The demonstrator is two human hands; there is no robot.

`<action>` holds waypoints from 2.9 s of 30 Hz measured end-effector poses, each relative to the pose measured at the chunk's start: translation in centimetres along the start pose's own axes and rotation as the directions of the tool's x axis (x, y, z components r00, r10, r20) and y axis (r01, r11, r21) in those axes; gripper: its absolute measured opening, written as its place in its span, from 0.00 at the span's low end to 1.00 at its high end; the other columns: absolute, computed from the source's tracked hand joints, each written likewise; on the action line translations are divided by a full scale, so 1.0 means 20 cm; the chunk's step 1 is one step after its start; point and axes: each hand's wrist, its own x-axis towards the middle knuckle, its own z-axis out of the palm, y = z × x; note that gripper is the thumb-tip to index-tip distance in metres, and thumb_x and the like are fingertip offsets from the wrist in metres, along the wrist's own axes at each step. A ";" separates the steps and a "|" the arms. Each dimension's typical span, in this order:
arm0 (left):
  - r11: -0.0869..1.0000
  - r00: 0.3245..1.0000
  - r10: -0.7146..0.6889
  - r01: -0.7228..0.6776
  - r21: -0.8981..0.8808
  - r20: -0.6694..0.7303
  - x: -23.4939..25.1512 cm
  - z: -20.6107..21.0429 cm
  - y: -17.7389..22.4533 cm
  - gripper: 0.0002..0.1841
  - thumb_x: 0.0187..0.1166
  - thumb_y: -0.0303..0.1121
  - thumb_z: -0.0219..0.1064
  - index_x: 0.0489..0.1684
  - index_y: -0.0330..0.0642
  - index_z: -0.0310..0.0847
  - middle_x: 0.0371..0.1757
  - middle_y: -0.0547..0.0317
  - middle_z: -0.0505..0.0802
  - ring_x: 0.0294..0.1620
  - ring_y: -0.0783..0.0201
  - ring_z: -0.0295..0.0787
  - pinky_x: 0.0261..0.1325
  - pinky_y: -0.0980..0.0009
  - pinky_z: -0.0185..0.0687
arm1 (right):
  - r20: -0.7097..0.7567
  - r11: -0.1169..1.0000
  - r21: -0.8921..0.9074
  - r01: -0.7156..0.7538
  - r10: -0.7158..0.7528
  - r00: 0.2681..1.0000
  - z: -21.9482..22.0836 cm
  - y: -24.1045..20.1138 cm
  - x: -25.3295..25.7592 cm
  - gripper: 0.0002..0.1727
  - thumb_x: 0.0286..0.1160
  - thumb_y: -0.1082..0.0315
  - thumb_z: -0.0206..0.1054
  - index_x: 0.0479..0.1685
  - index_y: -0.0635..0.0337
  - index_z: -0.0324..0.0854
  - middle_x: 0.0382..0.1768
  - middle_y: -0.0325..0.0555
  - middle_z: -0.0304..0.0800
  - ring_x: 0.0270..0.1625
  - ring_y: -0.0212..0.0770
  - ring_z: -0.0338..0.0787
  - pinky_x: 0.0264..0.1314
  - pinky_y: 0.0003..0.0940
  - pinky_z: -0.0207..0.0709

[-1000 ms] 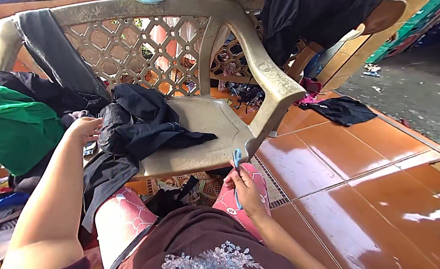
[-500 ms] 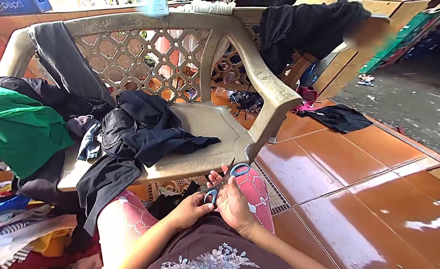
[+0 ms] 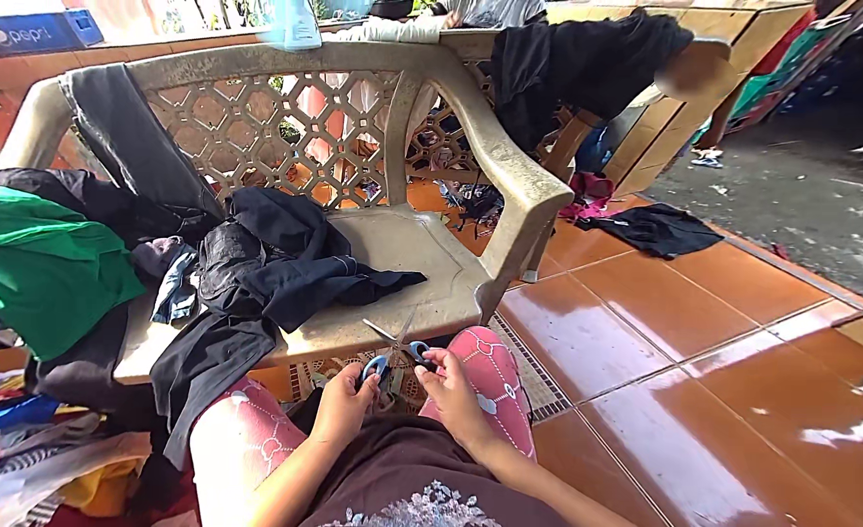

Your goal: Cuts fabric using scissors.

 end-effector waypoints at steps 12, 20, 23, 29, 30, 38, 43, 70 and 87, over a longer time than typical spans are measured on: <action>0.944 0.971 0.240 -0.228 0.240 -0.019 0.04 0.09 0.03 0.16 0.85 0.38 0.63 0.47 0.29 0.87 0.37 0.46 0.92 0.38 0.56 0.90 0.50 0.57 0.84 | 0.388 0.980 0.051 -0.191 0.156 0.908 0.00 -0.05 -0.01 0.21 0.90 0.60 0.53 0.66 0.69 0.76 0.48 0.45 0.88 0.44 0.28 0.88 0.48 0.26 0.83; 0.553 0.725 0.614 -0.677 0.486 0.311 0.16 0.09 0.01 0.21 0.79 0.46 0.70 0.50 0.32 0.90 0.42 0.43 0.96 0.47 0.46 0.96 0.58 0.46 0.87 | 0.276 0.849 0.398 -0.348 0.251 0.928 0.00 0.01 0.02 0.13 0.86 0.67 0.48 0.53 0.64 0.75 0.36 0.38 0.89 0.34 0.28 0.88 0.40 0.25 0.83; 0.519 0.701 0.632 -0.700 0.491 0.330 0.25 0.06 0.09 0.21 0.83 0.46 0.66 0.54 0.34 0.91 0.46 0.44 0.97 0.51 0.45 0.95 0.61 0.46 0.86 | 0.224 0.763 0.460 -0.455 0.396 0.890 -0.05 -0.01 0.07 0.17 0.94 0.64 0.40 0.53 0.61 0.75 0.32 0.36 0.87 0.25 0.25 0.81 0.29 0.20 0.76; 0.566 0.835 0.510 -0.506 0.651 0.205 0.75 0.07 0.37 0.18 0.87 0.37 0.61 0.66 0.34 0.85 0.71 0.38 0.86 0.78 0.41 0.78 0.82 0.44 0.66 | 0.309 0.597 0.489 -0.636 0.564 0.766 -0.14 -0.04 0.12 0.24 0.97 0.52 0.38 0.47 0.57 0.76 0.26 0.37 0.84 0.17 0.25 0.76 0.19 0.17 0.69; 0.564 0.860 0.469 -0.468 0.680 0.202 0.86 0.09 0.38 0.20 0.87 0.37 0.62 0.70 0.34 0.82 0.76 0.37 0.83 0.81 0.40 0.73 0.84 0.43 0.61 | 0.326 0.586 0.484 -0.650 0.568 0.756 -0.14 -0.04 0.12 0.25 0.97 0.52 0.38 0.46 0.57 0.77 0.26 0.37 0.84 0.17 0.26 0.76 0.18 0.17 0.68; 0.559 0.892 0.251 -0.452 0.695 0.377 1.04 0.21 0.27 0.19 0.90 0.27 0.50 0.72 0.41 0.82 0.67 0.37 0.87 0.74 0.39 0.79 0.80 0.42 0.65 | 0.429 0.516 0.472 -0.715 0.574 0.697 -0.18 -0.02 0.17 0.28 0.96 0.47 0.35 0.45 0.56 0.75 0.25 0.37 0.82 0.15 0.25 0.73 0.16 0.17 0.67; 0.659 0.895 0.337 -0.446 0.606 0.293 0.88 0.23 0.14 0.22 0.89 0.25 0.50 0.79 0.39 0.76 0.68 0.31 0.84 0.73 0.36 0.80 0.78 0.45 0.70 | 0.368 0.527 0.455 -0.718 0.623 0.690 -0.14 -0.03 0.18 0.26 0.96 0.49 0.38 0.41 0.56 0.75 0.21 0.36 0.79 0.11 0.24 0.69 0.12 0.16 0.63; 0.614 0.866 0.402 -0.496 0.614 0.298 0.73 0.18 -0.01 0.22 0.87 0.26 0.53 0.76 0.49 0.83 0.62 0.35 0.87 0.68 0.38 0.82 0.74 0.50 0.75 | 0.258 0.632 0.287 -0.720 0.673 0.694 -0.18 -0.09 0.17 0.23 0.96 0.53 0.44 0.39 0.58 0.77 0.18 0.34 0.77 0.09 0.23 0.63 0.09 0.15 0.56; 0.593 0.865 0.399 -0.496 0.634 0.303 0.73 0.18 -0.01 0.23 0.87 0.26 0.52 0.76 0.49 0.82 0.62 0.35 0.87 0.67 0.38 0.82 0.72 0.50 0.76 | 0.263 0.661 0.235 -0.713 0.663 0.701 -0.16 -0.09 0.16 0.22 0.96 0.54 0.46 0.39 0.58 0.77 0.18 0.34 0.76 0.09 0.23 0.62 0.09 0.15 0.56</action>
